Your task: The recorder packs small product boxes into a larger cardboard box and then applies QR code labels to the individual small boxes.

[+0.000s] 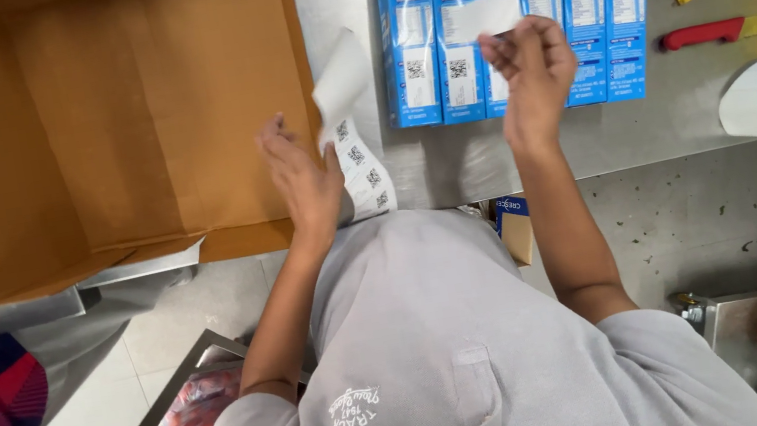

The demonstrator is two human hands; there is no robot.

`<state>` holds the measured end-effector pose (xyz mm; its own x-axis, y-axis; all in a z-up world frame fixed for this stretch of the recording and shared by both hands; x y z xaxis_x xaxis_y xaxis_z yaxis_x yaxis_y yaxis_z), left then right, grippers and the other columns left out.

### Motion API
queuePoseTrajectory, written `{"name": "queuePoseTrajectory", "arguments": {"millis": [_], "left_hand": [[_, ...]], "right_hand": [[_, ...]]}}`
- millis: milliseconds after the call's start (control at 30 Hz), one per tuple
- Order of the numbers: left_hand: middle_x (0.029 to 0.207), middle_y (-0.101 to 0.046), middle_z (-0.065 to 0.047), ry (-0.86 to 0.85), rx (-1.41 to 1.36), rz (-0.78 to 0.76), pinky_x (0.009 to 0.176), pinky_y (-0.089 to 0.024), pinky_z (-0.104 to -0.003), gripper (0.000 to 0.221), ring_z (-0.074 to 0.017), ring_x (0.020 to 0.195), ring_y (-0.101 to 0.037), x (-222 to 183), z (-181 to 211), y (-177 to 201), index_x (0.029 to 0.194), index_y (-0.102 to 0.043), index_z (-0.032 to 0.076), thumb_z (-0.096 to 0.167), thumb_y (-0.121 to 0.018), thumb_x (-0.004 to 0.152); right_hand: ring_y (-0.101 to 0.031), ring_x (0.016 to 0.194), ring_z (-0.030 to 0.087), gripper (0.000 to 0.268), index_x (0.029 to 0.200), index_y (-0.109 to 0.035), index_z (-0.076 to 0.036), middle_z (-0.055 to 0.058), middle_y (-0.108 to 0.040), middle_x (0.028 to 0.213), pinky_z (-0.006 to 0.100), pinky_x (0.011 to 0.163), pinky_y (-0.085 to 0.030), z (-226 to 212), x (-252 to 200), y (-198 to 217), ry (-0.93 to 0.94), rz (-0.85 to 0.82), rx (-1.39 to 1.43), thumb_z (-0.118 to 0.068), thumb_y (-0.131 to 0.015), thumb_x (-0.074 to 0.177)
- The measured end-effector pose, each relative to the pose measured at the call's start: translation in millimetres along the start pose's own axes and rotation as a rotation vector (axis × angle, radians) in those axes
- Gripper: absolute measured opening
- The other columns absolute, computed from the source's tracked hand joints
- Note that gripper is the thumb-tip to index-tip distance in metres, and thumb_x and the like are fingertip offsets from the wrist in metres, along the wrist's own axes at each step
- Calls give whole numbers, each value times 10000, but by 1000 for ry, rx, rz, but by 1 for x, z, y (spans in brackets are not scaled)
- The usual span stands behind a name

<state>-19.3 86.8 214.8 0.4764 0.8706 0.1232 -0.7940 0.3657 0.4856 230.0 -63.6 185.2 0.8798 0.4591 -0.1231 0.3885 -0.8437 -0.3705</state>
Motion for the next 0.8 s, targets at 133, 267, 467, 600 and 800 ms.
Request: {"name": "queuePoseTrajectory", "arguments": {"millis": [133, 267, 467, 600, 800], "left_hand": [[989, -650, -186, -197, -88, -3, 786, -525, -369, 294, -257, 872, -631, 8, 27, -26, 1046, -636, -99, 86, -782, 870], [950, -717, -81, 219, -652, -483, 785, -545, -306, 252, -149, 853, -669, 22, 32, -96, 1040, -713, -5, 238, -709, 973], [934, -736, -60, 511, -957, -886, 753, -549, -282, 312, -114, 846, -665, 27, 52, -162, 1034, -755, -5, 300, -708, 992], [1009, -720, -20, 41, -591, -796, 708, -536, -275, 212, -97, 825, -667, 30, 79, -190, 1008, -802, 50, 247, -784, 931], [1099, -632, -42, -365, -281, -520, 678, -519, -320, 159, -166, 784, -636, 32, 97, -267, 970, -843, 120, 254, -820, 889]], "right_hand": [[-754, 1023, 200, 68, 1085, -603, -20, 110, -752, 1083, 372, 962, -652, -37, -26, 0, 375, -48, -314, -66, -557, 1106], [-754, 1036, 308, 70, 1095, -622, 64, 219, -724, 1197, 398, 911, -618, -56, -59, 11, 822, -234, -823, 22, -618, 1039], [-752, 956, 301, 134, 999, -624, 3, 189, -729, 1198, 353, 806, -617, -66, -75, 43, 1018, -460, -1099, 45, -717, 912], [-725, 915, 271, 199, 1062, -683, -48, 132, -670, 1200, 361, 767, -594, -59, -68, 92, 867, -411, -1156, 27, -765, 897], [-665, 840, 262, 251, 1113, -688, -57, 137, -610, 1218, 382, 710, -553, -47, -20, 169, 767, -294, -1386, 22, -792, 899]]}}
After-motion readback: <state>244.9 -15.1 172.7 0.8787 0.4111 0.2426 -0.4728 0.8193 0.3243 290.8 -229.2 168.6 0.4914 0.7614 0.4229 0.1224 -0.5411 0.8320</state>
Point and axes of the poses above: each hand's wrist, its own x-axis towards the middle knuckle, its own y-axis out of the back of the hand, z = x × y, the point moved 3 cm from there along x, towards the middle knuckle
